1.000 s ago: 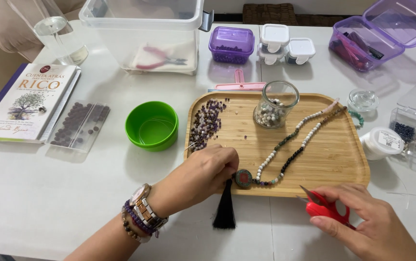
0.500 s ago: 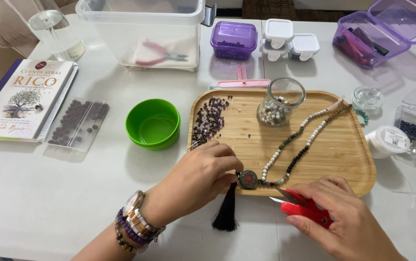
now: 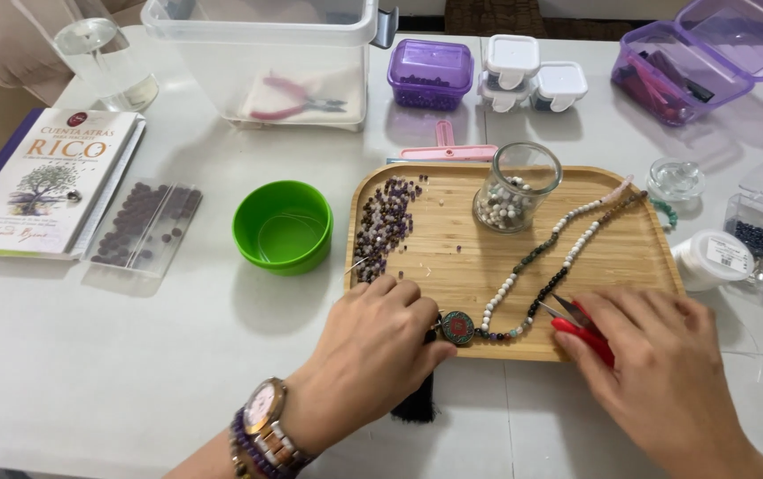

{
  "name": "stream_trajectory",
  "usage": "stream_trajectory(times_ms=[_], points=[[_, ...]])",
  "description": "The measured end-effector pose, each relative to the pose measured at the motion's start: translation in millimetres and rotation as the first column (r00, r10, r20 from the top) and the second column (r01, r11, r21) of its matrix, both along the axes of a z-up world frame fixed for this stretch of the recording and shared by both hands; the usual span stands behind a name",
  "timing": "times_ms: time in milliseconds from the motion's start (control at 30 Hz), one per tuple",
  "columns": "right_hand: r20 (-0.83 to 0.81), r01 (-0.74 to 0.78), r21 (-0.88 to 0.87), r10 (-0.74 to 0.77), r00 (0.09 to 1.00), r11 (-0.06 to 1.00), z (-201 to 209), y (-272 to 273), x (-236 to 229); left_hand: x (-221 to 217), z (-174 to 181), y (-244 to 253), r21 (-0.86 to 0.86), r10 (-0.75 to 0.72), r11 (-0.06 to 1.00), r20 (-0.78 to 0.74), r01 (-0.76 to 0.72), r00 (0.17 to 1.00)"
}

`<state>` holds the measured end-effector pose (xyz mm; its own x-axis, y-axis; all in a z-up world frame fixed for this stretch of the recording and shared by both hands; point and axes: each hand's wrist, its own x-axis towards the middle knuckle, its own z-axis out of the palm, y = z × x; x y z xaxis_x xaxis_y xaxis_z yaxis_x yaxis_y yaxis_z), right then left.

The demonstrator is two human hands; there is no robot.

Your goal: Attaching a tassel and finishing a beaded necklace using jewelry tools.

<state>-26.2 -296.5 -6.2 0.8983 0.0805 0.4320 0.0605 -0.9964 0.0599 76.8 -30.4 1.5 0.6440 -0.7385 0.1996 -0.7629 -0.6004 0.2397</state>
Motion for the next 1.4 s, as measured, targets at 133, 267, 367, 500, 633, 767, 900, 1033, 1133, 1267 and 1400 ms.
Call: stream_trajectory(times_ms=[133,267,367,500,633,767,900,1033,1133,1267,1400], points=[[0.050,-0.292,0.103,0.288,0.956,0.951,17,28,22,1,-10,-3,-0.064,0.006,0.998,0.050,-0.003,0.999],[-0.037,-0.464,0.217,0.482,0.875,0.859,3,45,50,0,-8,1,-0.128,-0.007,0.992,-0.029,0.003,1.000],[-0.055,-0.490,0.334,0.536,0.842,0.805,2,52,59,-2,-4,7,-0.213,-0.025,0.977,-0.128,-0.003,0.991],[0.062,-0.534,0.423,0.565,0.823,0.732,6,49,56,-5,5,6,-0.336,-0.070,0.941,-0.328,-0.047,0.942],[0.036,-0.465,0.591,0.554,0.832,0.659,4,40,51,-7,19,1,-0.419,-0.124,0.906,-0.385,-0.054,0.914],[-0.146,-0.241,0.740,0.499,0.854,0.628,10,33,45,-5,22,-4,-0.474,-0.161,0.881,-0.323,-0.012,0.933],[-0.221,-0.032,0.853,0.417,0.882,0.520,9,28,43,-3,24,-7,-0.463,-0.148,0.886,-0.285,-0.001,0.947],[-0.264,0.057,0.881,0.388,0.883,0.469,15,27,45,-1,25,-8,-0.456,-0.144,0.890,-0.284,-0.001,0.948],[-0.255,0.038,0.855,0.356,0.899,0.517,11,23,46,-1,25,-8,-0.457,-0.136,0.889,-0.284,-0.009,0.949],[-0.208,0.022,0.880,0.342,0.916,0.475,8,23,44,-1,27,-6,-0.456,-0.130,0.890,-0.301,-0.023,0.945],[-0.129,-0.087,0.846,0.361,0.923,0.526,13,26,44,-2,25,-5,-0.460,-0.139,0.888,-0.297,-0.014,0.945]])
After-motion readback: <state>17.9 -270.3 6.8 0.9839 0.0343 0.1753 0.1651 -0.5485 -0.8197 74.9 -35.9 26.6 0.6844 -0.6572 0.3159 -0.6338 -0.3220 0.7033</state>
